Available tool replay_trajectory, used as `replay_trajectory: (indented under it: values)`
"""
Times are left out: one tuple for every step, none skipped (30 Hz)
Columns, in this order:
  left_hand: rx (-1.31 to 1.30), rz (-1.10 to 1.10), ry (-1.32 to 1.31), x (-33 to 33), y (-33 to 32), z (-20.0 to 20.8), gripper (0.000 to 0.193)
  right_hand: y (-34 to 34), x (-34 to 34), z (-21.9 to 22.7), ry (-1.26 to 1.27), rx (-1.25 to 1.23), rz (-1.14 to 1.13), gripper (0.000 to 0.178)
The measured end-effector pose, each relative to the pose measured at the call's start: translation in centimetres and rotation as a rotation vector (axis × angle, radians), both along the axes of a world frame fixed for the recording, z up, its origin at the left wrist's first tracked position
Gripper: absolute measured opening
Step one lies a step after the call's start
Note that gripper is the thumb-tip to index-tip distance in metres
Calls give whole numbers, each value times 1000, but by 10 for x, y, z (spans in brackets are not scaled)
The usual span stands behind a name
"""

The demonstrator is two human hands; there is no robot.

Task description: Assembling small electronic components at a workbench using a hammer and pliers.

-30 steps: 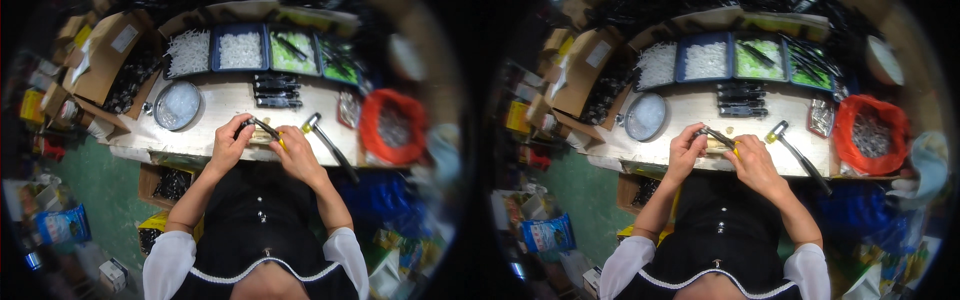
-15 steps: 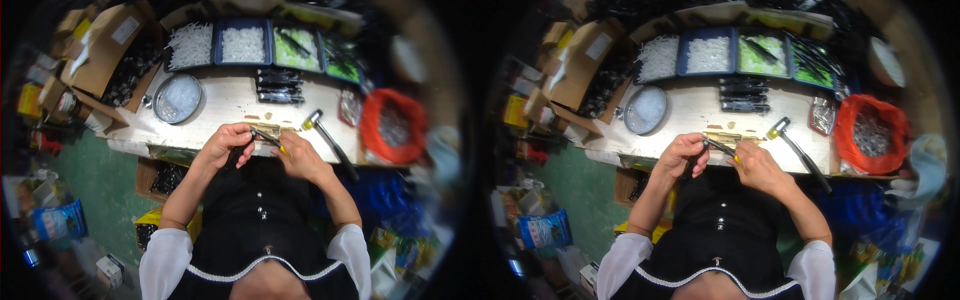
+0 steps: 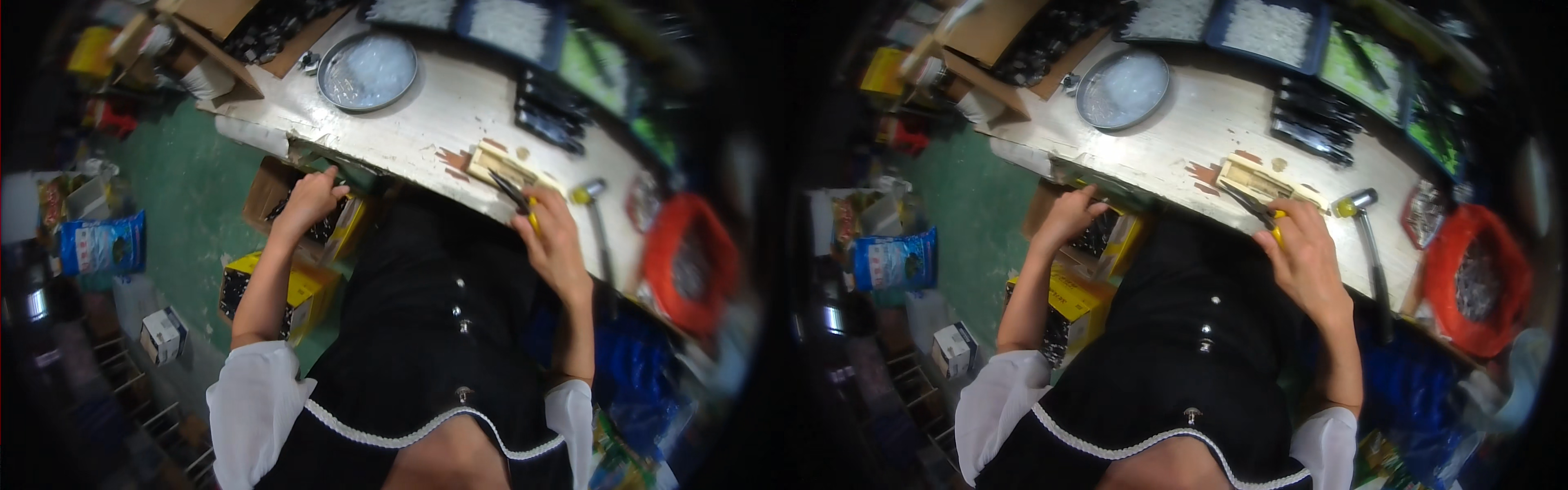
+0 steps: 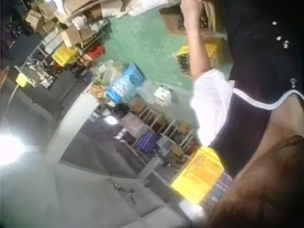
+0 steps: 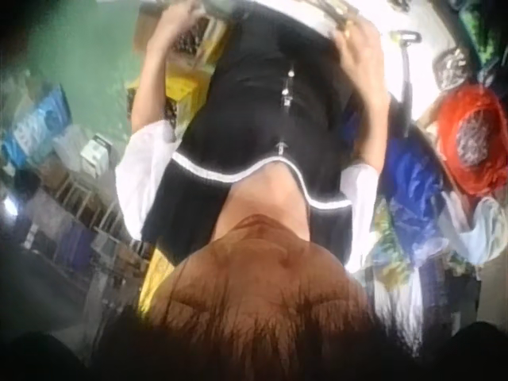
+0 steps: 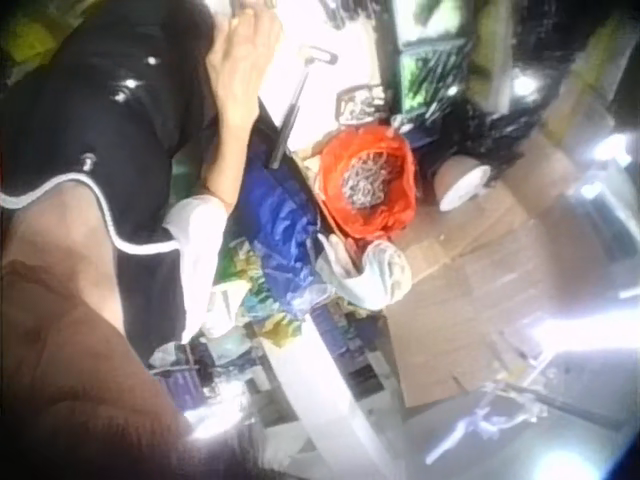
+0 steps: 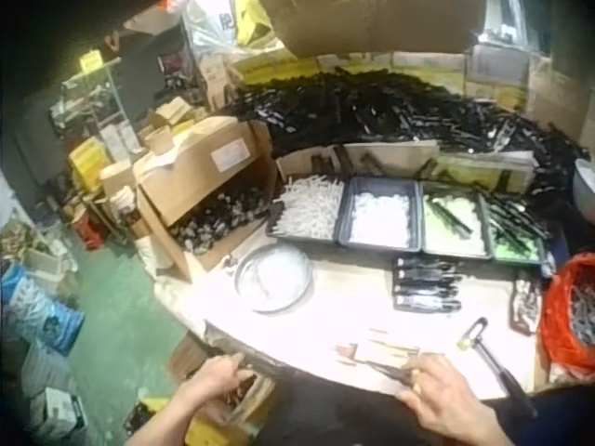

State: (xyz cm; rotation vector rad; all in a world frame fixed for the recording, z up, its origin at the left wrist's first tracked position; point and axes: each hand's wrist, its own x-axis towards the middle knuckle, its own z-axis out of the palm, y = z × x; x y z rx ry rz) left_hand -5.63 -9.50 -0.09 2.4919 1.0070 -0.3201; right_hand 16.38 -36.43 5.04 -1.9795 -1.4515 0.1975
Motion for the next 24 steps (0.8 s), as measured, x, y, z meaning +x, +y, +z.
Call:
replay_trajectory:
  values:
    - [12,40,29,0,3,4,42,0,1,-2,4,0,7,19]
    - [-29,-34,-103,-1,13,-1,38,0,2,-3,5,4,5,19]
    - [-276,-63,-285,13,12,14,35,-3,2,-5,5,0,-1,20]
    - [-433,-5,-278,34,4,35,31,-6,4,-5,2,0,-6,20]
    - [-586,57,-268,54,-4,46,29,-8,4,-6,14,0,-22,19]
    - [-524,-74,-399,72,-11,45,27,-11,3,-5,24,1,-38,18]
    - [-461,-207,-528,96,-19,42,25,-14,3,-3,19,4,-41,18]
    - [-317,-284,-755,116,-32,35,21,-16,2,-1,22,2,-59,17]
    - [-112,-352,-846,141,-44,25,17,-18,1,1,23,-4,-77,16]
    - [96,-472,-995,169,-59,23,16,-23,1,4,18,1,-66,16]
    - [135,-427,-1032,193,-78,21,20,-27,1,5,45,-18,-134,15]
    - [203,-415,-971,215,-97,22,24,-32,0,8,66,-36,-202,15]
    - [246,-464,-927,237,-111,16,28,-39,2,7,98,-58,-247,15]
    - [289,-465,-846,256,-127,11,28,-45,4,6,109,-75,-263,16]
    - [301,-510,-799,263,-132,12,23,-49,4,8,117,-89,-270,16]
    - [377,-529,-794,274,-141,4,20,-54,5,8,110,-87,-262,16]
    - [454,-546,-786,280,-146,-4,18,-58,5,7,129,-98,-289,17]
    - [455,-546,-787,280,-148,-4,18,-61,6,6,153,-110,-327,19]
    - [424,-551,-788,280,-150,-2,17,-62,9,5,153,-110,-324,19]
    - [393,-554,-787,279,-150,-2,18,-62,11,4,159,-119,-334,20]
    - [395,-552,-784,277,-149,-3,18,-62,12,3,165,-128,-344,22]
    - [413,-556,-812,273,-147,-4,17,-61,12,2,167,-128,-340,22]
    - [432,-559,-839,268,-145,-4,17,-58,12,2,154,-117,-326,21]
    - [433,-559,-840,265,-144,-2,17,-56,12,2,139,-105,-317,20]
